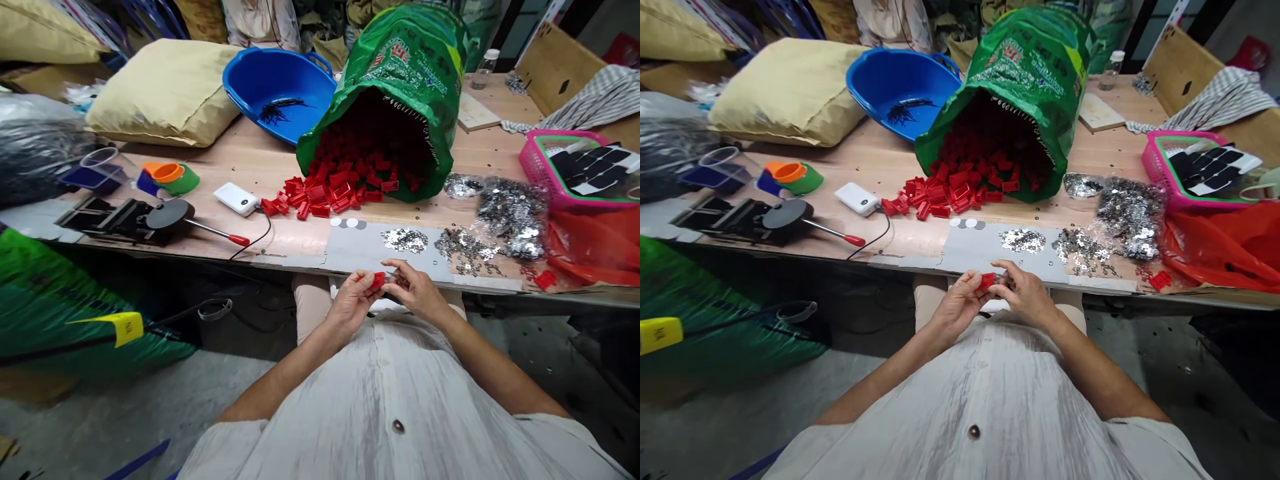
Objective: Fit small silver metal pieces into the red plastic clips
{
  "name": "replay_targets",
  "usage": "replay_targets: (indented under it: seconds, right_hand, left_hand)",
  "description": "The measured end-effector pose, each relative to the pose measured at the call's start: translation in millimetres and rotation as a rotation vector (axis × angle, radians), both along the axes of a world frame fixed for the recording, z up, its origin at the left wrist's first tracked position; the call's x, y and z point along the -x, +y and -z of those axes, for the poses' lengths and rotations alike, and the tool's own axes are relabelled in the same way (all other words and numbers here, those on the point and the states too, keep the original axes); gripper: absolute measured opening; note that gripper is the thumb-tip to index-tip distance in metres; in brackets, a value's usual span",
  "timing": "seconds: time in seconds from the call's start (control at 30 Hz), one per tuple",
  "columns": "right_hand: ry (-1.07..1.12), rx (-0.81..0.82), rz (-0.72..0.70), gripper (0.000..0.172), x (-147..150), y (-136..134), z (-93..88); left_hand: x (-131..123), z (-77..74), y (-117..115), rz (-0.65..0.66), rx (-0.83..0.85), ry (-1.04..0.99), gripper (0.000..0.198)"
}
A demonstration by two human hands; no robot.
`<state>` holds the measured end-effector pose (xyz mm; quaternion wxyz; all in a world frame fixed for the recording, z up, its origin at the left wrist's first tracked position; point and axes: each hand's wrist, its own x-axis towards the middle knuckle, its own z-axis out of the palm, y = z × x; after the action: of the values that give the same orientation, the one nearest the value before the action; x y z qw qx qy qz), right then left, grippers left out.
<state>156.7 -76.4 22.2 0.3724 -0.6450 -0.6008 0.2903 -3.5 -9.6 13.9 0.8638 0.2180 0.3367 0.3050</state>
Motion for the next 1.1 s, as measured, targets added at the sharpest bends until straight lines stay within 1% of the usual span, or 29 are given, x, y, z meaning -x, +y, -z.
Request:
replay_targets:
  seconds: [0.03,0.1,0.2,0.3,0.4,0.47,0.53,0.6,0.77,0.9,1.1]
  right_hand:
    - [0.009,0.013,0.027,0.038,-8.7,-2.7,1.4]
    - [-0.024,0.029,0.139,0.033,-31.7,-9.0,5.7]
    - [-0.220,-0.003,0.376,0.023,-74.9,-19.7,14.8]
    - [-0.441,0.028,0.518,0.022,-116.2,-31.3,22.7]
    - [-0.566,0.081,0.573,0.023,-144.7,-42.3,26.4]
    - [-0.596,0.098,0.594,0.023,-154.9,-47.5,27.2]
    - [-0.597,0.103,0.592,0.024,-158.5,-49.5,27.6]
    - [-0.575,0.095,0.567,0.024,-156.2,-47.6,27.9]
    - [-0.480,0.071,0.464,0.022,-133.6,-27.3,27.2]
    - [-0.549,0.071,0.354,0.017,-114.0,-4.8,25.8]
    - [-0.632,0.084,0.242,0.017,-97.2,18.6,25.1]
  left_hand:
    - [1.1,-0.3,0.8,-0.007,-0.036,0.023,0.033]
    - [3.0,-1.2,2.8,-0.044,-0.112,0.074,0.044]
    - [4.5,-1.8,6.6,-0.090,-0.219,0.142,0.054]
    - [4.1,-0.4,9.8,-0.093,-0.289,0.172,0.051]
    - [3.0,1.8,11.2,-0.049,-0.347,0.184,0.042]
    - [2.4,3.2,11.2,-0.012,-0.368,0.191,0.038]
    - [1.6,4.3,10.9,0.012,-0.368,0.198,0.038]
    - [0.3,4.8,10.5,0.016,-0.357,0.208,0.042]
    - [-3.2,4.4,9.6,0.023,-0.351,0.211,0.051]
    - [-3.1,4.7,8.2,0.029,-0.357,0.195,0.056]
    - [0.2,4.2,6.5,0.017,-0.349,0.212,0.050]
